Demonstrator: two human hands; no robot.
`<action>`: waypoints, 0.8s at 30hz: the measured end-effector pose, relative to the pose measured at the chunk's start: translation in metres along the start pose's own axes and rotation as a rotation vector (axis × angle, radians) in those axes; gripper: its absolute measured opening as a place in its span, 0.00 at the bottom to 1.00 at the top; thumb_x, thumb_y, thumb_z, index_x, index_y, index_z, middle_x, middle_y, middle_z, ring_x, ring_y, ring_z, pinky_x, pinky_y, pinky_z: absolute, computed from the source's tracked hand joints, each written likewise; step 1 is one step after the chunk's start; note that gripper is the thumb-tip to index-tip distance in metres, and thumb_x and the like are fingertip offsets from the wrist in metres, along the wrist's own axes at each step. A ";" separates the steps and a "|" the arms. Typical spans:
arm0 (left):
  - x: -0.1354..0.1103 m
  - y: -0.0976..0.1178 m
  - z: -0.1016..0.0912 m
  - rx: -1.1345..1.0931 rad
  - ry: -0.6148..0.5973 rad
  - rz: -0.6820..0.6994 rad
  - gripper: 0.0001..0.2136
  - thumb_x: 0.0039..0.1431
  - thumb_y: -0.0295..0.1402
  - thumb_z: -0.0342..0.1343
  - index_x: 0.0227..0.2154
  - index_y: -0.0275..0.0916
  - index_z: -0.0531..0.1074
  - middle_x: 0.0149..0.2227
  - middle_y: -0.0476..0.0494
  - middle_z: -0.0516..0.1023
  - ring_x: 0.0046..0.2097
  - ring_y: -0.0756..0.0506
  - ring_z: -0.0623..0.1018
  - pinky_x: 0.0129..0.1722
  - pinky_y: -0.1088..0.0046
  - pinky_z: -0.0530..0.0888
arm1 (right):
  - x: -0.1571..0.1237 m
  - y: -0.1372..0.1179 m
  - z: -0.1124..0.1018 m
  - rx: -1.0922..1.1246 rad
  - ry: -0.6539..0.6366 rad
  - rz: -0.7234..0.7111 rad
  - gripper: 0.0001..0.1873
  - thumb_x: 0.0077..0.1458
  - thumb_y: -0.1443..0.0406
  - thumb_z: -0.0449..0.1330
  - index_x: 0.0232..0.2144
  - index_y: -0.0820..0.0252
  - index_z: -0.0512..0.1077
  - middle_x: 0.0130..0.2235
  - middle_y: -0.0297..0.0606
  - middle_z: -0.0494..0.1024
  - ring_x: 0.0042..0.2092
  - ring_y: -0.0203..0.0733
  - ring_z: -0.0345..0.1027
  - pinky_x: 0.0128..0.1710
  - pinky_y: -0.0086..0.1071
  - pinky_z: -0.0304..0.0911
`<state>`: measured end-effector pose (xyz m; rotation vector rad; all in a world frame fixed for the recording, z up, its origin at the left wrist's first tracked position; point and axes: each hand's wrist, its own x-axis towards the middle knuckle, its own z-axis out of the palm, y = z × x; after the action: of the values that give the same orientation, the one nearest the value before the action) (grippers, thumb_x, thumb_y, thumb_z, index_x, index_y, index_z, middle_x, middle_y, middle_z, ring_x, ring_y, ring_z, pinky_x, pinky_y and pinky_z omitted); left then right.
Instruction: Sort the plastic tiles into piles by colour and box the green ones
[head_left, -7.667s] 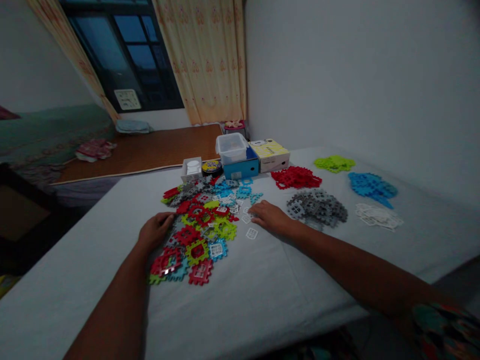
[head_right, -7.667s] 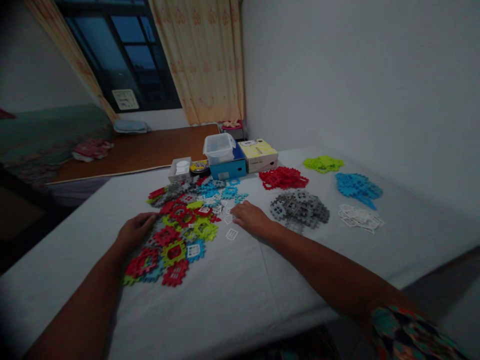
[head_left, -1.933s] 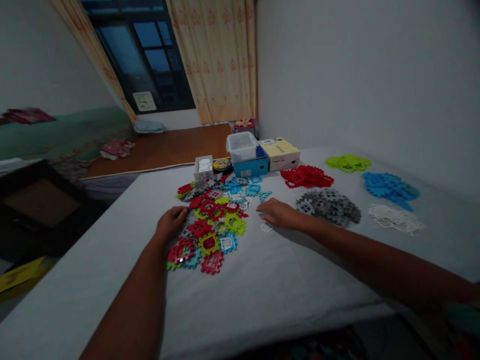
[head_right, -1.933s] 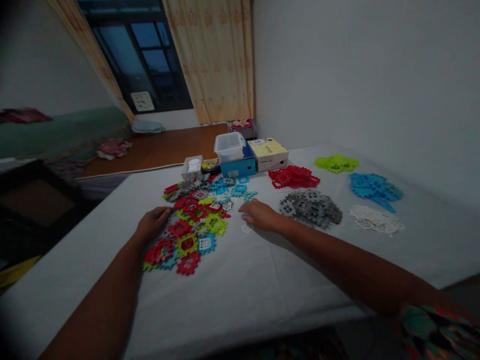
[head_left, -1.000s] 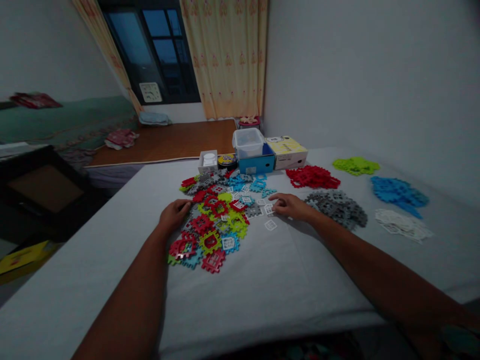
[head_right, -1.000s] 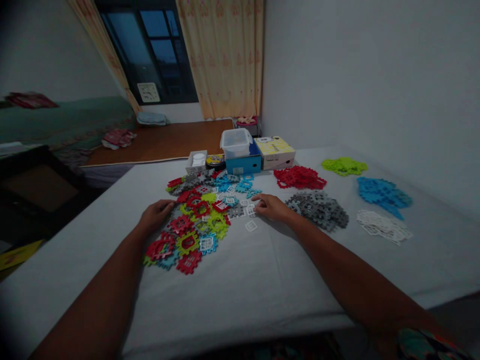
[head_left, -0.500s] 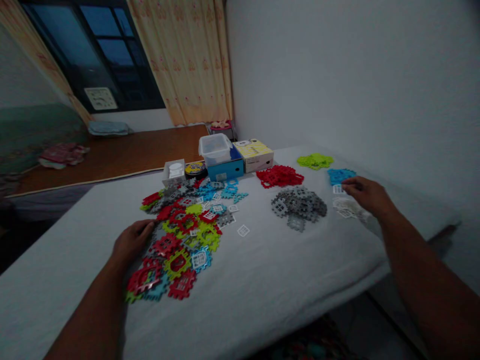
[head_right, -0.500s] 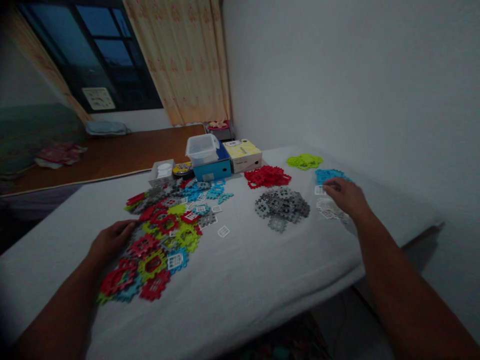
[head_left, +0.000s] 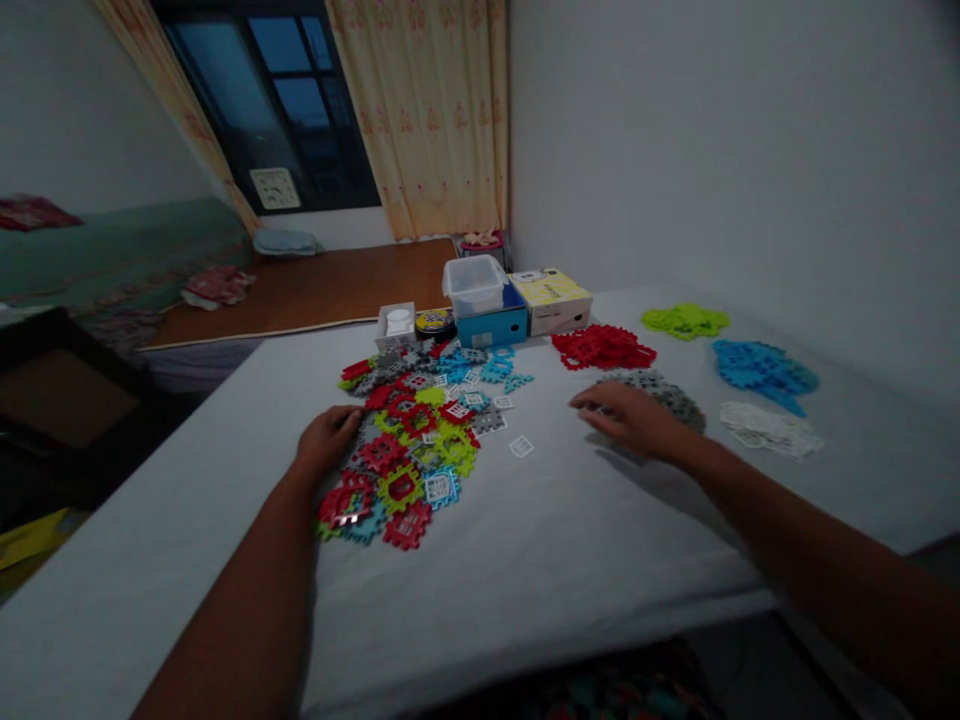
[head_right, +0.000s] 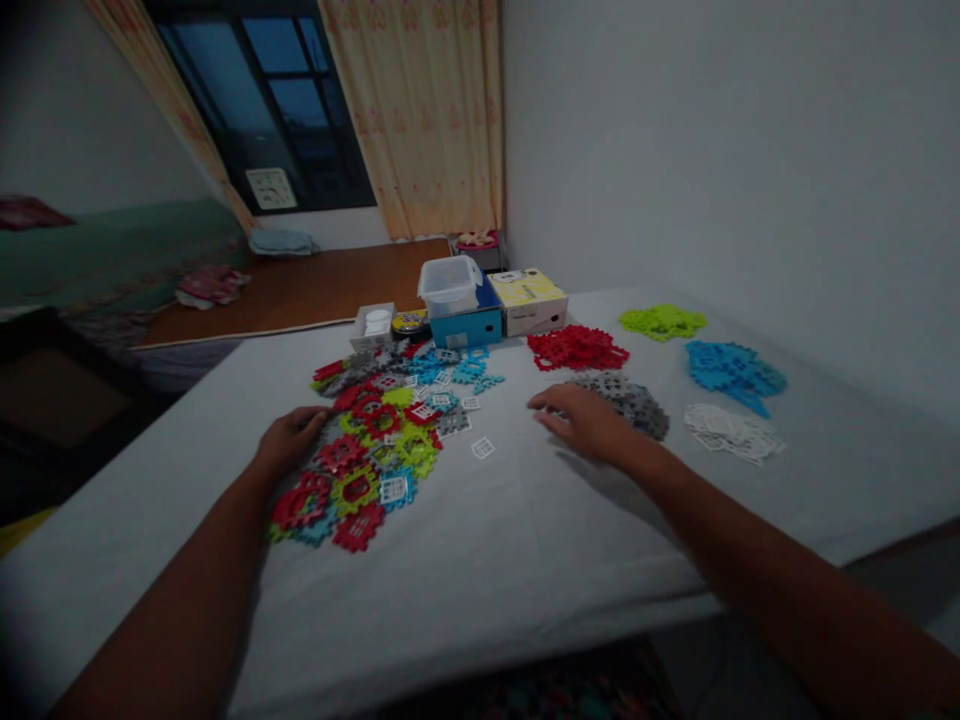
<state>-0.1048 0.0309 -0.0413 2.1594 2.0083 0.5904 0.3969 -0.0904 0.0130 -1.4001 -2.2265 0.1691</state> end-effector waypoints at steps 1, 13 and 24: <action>0.000 -0.001 0.000 -0.005 -0.002 0.003 0.23 0.58 0.46 0.43 0.47 0.40 0.76 0.47 0.42 0.79 0.48 0.41 0.77 0.46 0.70 0.72 | 0.015 -0.015 0.017 0.029 -0.069 -0.075 0.15 0.59 0.61 0.54 0.45 0.57 0.74 0.45 0.42 0.77 0.45 0.43 0.69 0.47 0.37 0.64; 0.002 -0.008 0.007 -0.092 -0.010 0.047 0.22 0.59 0.45 0.44 0.47 0.40 0.76 0.47 0.43 0.79 0.47 0.42 0.76 0.46 0.70 0.70 | 0.098 -0.037 0.111 -0.056 -0.184 -0.100 0.22 0.57 0.61 0.60 0.53 0.60 0.69 0.49 0.47 0.75 0.50 0.48 0.65 0.49 0.38 0.58; 0.000 -0.004 0.004 -0.070 -0.019 0.043 0.22 0.59 0.45 0.44 0.47 0.40 0.76 0.48 0.42 0.79 0.48 0.42 0.76 0.46 0.70 0.70 | 0.084 -0.023 0.092 0.334 -0.145 0.066 0.16 0.48 0.65 0.62 0.42 0.60 0.75 0.35 0.36 0.73 0.36 0.37 0.65 0.36 0.29 0.59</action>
<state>-0.1074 0.0314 -0.0461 2.1638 1.9069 0.6332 0.3059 -0.0133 -0.0297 -1.3098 -2.1415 0.6531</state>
